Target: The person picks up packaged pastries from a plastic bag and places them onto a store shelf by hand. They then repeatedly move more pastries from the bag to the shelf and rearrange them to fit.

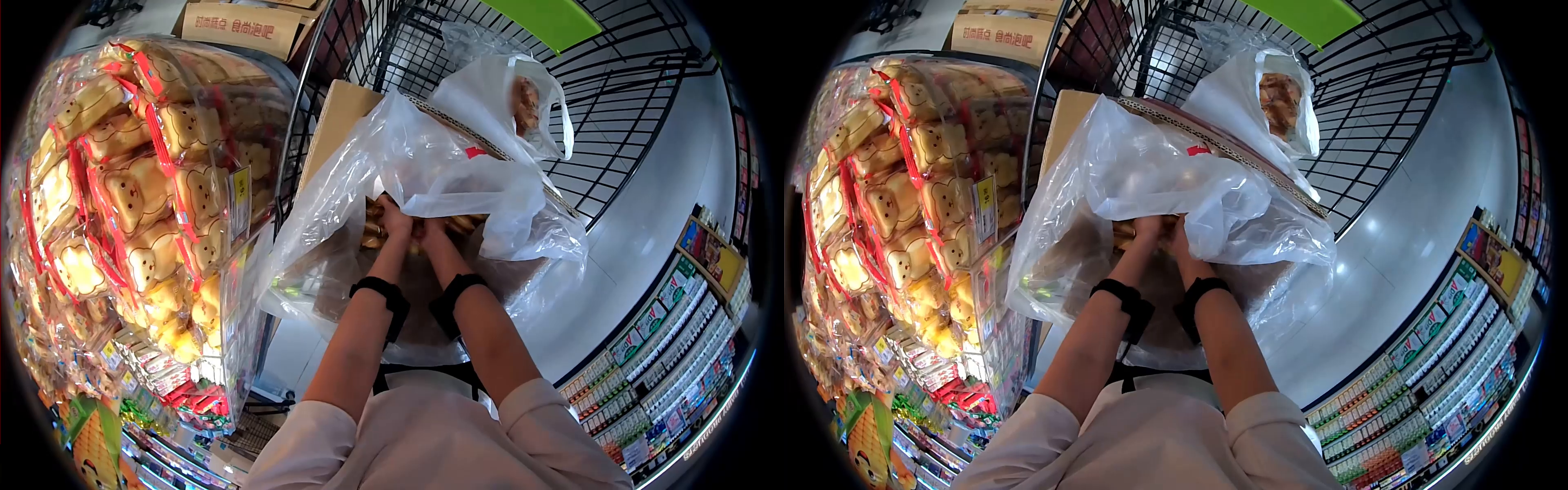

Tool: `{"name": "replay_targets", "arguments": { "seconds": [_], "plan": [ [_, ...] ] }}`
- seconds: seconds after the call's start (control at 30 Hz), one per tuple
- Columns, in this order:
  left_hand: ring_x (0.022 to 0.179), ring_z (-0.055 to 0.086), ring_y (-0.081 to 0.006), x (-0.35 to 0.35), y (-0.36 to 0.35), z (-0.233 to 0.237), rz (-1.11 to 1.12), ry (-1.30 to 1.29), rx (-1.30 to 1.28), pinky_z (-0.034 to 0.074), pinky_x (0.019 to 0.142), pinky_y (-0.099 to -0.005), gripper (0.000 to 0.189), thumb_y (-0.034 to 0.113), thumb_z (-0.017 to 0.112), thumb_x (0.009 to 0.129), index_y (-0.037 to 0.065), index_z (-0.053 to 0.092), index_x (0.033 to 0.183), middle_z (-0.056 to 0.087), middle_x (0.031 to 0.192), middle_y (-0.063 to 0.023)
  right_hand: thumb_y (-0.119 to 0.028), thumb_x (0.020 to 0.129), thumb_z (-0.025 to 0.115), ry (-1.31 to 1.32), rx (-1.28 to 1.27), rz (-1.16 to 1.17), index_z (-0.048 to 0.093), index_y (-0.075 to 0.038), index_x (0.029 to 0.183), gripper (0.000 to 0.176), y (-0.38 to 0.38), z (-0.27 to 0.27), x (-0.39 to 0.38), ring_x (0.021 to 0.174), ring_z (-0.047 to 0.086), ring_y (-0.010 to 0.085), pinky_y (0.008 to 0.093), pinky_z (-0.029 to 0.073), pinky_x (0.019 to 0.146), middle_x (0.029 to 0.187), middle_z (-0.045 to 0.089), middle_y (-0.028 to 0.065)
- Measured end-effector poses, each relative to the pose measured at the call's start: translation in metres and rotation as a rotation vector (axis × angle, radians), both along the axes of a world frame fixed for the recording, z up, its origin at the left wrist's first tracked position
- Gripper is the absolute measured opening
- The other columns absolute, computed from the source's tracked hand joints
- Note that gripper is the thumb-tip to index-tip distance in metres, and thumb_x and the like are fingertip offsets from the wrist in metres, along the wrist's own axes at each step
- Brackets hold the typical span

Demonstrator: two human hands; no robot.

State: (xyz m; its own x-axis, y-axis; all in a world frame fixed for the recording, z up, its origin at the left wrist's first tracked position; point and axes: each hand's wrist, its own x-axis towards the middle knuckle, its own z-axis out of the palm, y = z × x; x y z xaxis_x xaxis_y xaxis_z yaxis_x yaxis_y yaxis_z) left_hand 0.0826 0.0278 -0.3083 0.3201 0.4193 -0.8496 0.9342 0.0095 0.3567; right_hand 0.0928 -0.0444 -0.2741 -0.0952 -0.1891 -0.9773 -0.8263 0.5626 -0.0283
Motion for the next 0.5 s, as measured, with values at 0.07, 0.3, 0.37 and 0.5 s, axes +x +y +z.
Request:
{"name": "replay_targets", "arguments": {
  "seconds": [0.07, 0.3, 0.37, 0.5],
  "plan": [
    [0.099, 0.054, -0.0402, 0.003, -0.018, -0.010, 0.009, 0.012, 0.164, 0.043, 0.083, -0.0454, 0.052, 0.022, 0.059, 0.080, 0.018, 0.029, 0.123, 0.055, 0.109, -0.0215, -0.043, 0.085, 0.055, -0.043, 0.025, -0.045, 0.045, -0.012, 0.117, 0.045, 0.000, -0.016, -0.003, 0.068, 0.050, 0.0227, 0.0413, 0.047, 0.064, 0.086, 0.050, 0.0084],
    [0.096, 0.054, -0.0420, 0.009, -0.019, 0.026, 0.037, 0.058, 0.256, 0.043, 0.082, -0.0450, 0.056, 0.011, 0.055, 0.080, 0.017, 0.026, 0.127, 0.052, 0.109, -0.0272, -0.043, 0.083, 0.058, -0.141, 0.274, -0.178, 0.047, -0.015, 0.116, 0.045, -0.007, -0.051, -0.034, 0.082, 0.051, 0.0234, 0.0395, 0.048, 0.072, 0.100, 0.052, 0.0073],
    [0.096, 0.054, -0.0424, 0.020, -0.017, 0.062, 0.001, 0.070, 0.266, 0.043, 0.082, -0.0456, 0.058, 0.010, 0.054, 0.079, 0.016, 0.024, 0.129, 0.052, 0.109, -0.0270, -0.043, 0.083, 0.059, -0.162, 0.368, -0.239, 0.047, -0.016, 0.116, 0.044, -0.007, -0.061, -0.047, 0.085, 0.052, 0.0236, 0.0390, 0.048, 0.075, 0.103, 0.052, 0.0069],
    [0.096, 0.056, -0.0401, 0.013, -0.003, 0.070, -0.066, 0.052, 0.198, 0.045, 0.081, -0.0457, 0.057, 0.017, 0.062, 0.076, 0.014, 0.031, 0.124, 0.057, 0.102, -0.0219, -0.038, 0.084, 0.058, -0.106, 0.375, -0.385, 0.048, -0.013, 0.115, 0.041, -0.004, -0.024, -0.034, 0.088, 0.054, 0.0262, 0.0415, 0.048, 0.075, 0.106, 0.053, 0.0089]
  ]
}}
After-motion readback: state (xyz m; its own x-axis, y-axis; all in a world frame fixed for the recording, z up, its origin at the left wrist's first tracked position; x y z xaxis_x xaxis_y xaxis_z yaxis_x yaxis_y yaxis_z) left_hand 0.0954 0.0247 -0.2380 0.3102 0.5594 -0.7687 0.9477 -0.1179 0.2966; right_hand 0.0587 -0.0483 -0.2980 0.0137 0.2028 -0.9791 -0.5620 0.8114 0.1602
